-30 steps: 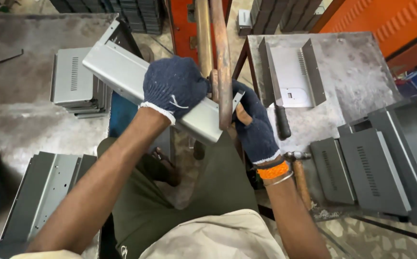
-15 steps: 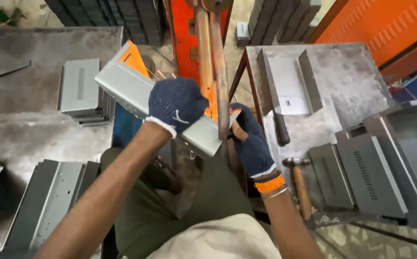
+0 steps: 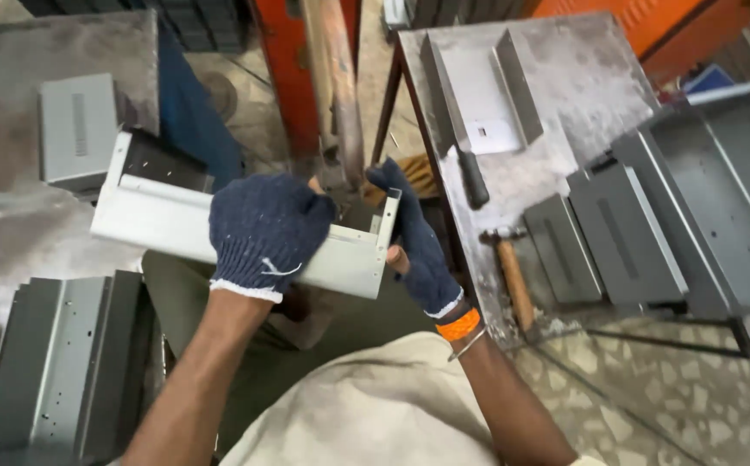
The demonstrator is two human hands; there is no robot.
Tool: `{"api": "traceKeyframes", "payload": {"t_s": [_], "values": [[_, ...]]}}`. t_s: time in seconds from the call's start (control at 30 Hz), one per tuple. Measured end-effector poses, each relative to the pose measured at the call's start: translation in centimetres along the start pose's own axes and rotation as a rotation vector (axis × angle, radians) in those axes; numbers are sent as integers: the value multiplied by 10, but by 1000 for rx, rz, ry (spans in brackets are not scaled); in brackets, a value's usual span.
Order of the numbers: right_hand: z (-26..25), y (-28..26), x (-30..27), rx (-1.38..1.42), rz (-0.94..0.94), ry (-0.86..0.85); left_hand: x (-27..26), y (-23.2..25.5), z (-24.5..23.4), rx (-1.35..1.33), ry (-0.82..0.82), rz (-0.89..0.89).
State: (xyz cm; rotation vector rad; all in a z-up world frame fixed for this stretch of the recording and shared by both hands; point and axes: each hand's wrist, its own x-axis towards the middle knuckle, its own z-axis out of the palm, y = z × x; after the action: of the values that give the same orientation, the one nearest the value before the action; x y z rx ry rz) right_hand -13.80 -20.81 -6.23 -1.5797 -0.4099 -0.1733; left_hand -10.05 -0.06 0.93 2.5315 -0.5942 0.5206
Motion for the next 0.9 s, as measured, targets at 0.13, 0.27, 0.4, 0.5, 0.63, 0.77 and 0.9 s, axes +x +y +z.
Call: {"api": "traceKeyframes", "payload": {"t_s": [0.13, 0.27, 0.4, 0.5, 0.63, 0.77, 0.9], "values": [[-1, -13, -8, 22, -32, 58, -21, 20, 3, -35, 8, -26], [-1, -42, -10, -75, 10, 239, -31, 39, 4, -72, 54, -70], [-38, 20, -33, 82, 215, 314, -35, 63, 8, -133, 93, -105], [-61, 0, -30, 78, 188, 296, -31, 93, -4, -380, -108, -306], [-94, -67, -32, -92, 207, 370, -24, 129, -25, -551, -341, -404], [-146, -145, -50, -442, 96, 456, -21, 167, -46, -754, -287, -96], [-188, -221, -85, -989, -253, 757, -21, 187, -62, -589, 85, 526]]}}
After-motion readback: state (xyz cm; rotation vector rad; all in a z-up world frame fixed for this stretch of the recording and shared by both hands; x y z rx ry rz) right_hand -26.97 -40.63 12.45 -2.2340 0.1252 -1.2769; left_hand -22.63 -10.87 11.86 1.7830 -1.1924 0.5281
